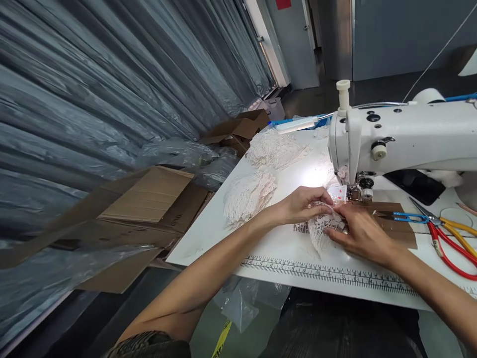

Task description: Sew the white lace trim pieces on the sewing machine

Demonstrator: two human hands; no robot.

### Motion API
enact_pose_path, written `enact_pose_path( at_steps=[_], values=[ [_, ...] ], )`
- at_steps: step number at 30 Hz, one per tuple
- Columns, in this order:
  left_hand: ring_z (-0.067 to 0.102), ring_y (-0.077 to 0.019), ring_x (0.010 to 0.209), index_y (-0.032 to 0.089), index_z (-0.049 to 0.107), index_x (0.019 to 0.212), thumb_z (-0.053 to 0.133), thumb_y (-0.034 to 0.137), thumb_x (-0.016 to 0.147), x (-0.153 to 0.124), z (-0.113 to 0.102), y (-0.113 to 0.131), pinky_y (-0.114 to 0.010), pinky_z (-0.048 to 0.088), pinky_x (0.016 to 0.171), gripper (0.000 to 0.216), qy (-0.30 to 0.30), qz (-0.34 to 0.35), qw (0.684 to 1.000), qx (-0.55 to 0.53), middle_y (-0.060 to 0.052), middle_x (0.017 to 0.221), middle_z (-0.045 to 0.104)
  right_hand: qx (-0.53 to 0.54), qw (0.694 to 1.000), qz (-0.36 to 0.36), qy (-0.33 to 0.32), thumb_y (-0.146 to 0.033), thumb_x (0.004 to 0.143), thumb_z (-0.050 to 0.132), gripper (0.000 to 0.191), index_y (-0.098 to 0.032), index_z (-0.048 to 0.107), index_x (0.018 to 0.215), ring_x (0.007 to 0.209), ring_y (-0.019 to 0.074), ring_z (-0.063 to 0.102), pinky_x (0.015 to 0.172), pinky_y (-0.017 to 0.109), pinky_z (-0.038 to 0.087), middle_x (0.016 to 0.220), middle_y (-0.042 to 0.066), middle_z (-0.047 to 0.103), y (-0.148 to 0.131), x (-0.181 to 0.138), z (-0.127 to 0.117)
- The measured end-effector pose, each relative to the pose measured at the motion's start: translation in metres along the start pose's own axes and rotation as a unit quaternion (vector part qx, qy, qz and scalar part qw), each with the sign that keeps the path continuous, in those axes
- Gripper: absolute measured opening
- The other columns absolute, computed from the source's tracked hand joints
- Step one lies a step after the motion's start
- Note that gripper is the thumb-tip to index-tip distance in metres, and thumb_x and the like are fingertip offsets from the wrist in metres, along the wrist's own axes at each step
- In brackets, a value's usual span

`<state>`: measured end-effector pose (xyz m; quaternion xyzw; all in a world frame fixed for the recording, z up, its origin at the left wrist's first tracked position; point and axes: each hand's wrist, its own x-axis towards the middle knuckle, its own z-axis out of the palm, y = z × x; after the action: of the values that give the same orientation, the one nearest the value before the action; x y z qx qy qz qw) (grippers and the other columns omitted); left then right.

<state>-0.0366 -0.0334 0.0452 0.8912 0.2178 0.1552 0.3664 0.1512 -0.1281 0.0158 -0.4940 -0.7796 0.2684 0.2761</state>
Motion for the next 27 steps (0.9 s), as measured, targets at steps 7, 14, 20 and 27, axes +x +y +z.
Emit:
enact_pose_path(
  at_steps=[7, 14, 20, 27],
  values=[
    [0.057, -0.0107, 0.072, 0.013, 0.061, 0.083, 0.06, 0.022, 0.09, -0.012, -0.004, 0.001, -0.023, 0.046, 0.066, 0.011, 0.06, 0.029, 0.997, 0.038, -0.002, 0.08, 0.064, 0.031, 0.998, 0.052, 0.028, -0.04, 0.094, 0.041, 0.035, -0.014, 0.063, 0.097, 0.076, 0.0209, 0.06, 0.071, 0.036, 0.046, 0.088, 0.009, 0.066, -0.015, 0.012, 0.011],
    [0.062, -0.0125, 0.077, 0.014, 0.066, 0.096, 0.069, 0.029, 0.084, -0.024, -0.012, -0.002, -0.023, 0.048, 0.068, 0.019, 0.016, -0.002, 0.999, -0.029, -0.004, 0.088, 0.069, 0.053, 0.996, 0.056, 0.042, -0.046, 0.091, 0.044, 0.036, -0.016, 0.059, 0.077, 0.061, 0.0131, 0.049, 0.057, 0.026, 0.037, 0.072, 0.005, 0.061, -0.016, 0.008, 0.008],
    [0.062, -0.012, 0.079, 0.015, 0.069, 0.085, 0.071, 0.032, 0.08, -0.03, -0.009, -0.006, -0.025, 0.049, 0.073, 0.018, 0.02, -0.063, 0.986, -0.155, -0.003, 0.084, 0.069, 0.099, 0.991, 0.093, 0.006, -0.054, 0.089, 0.046, 0.043, -0.016, 0.059, 0.073, 0.054, 0.0096, 0.038, 0.05, 0.023, 0.03, 0.061, 0.001, 0.049, -0.016, -0.005, 0.004],
    [0.053, -0.0076, 0.06, 0.013, 0.067, 0.089, 0.056, 0.034, 0.091, 0.0, -0.025, -0.002, -0.02, 0.039, 0.055, 0.023, -0.036, -0.06, 0.995, -0.072, 0.0, 0.07, 0.062, 0.38, 0.895, 0.226, -0.06, -0.061, 0.066, 0.075, 0.051, -0.015, 0.054, 0.077, 0.055, 0.009, 0.054, 0.051, 0.021, 0.046, 0.067, 0.001, 0.059, -0.029, 0.002, 0.012]
  ],
)
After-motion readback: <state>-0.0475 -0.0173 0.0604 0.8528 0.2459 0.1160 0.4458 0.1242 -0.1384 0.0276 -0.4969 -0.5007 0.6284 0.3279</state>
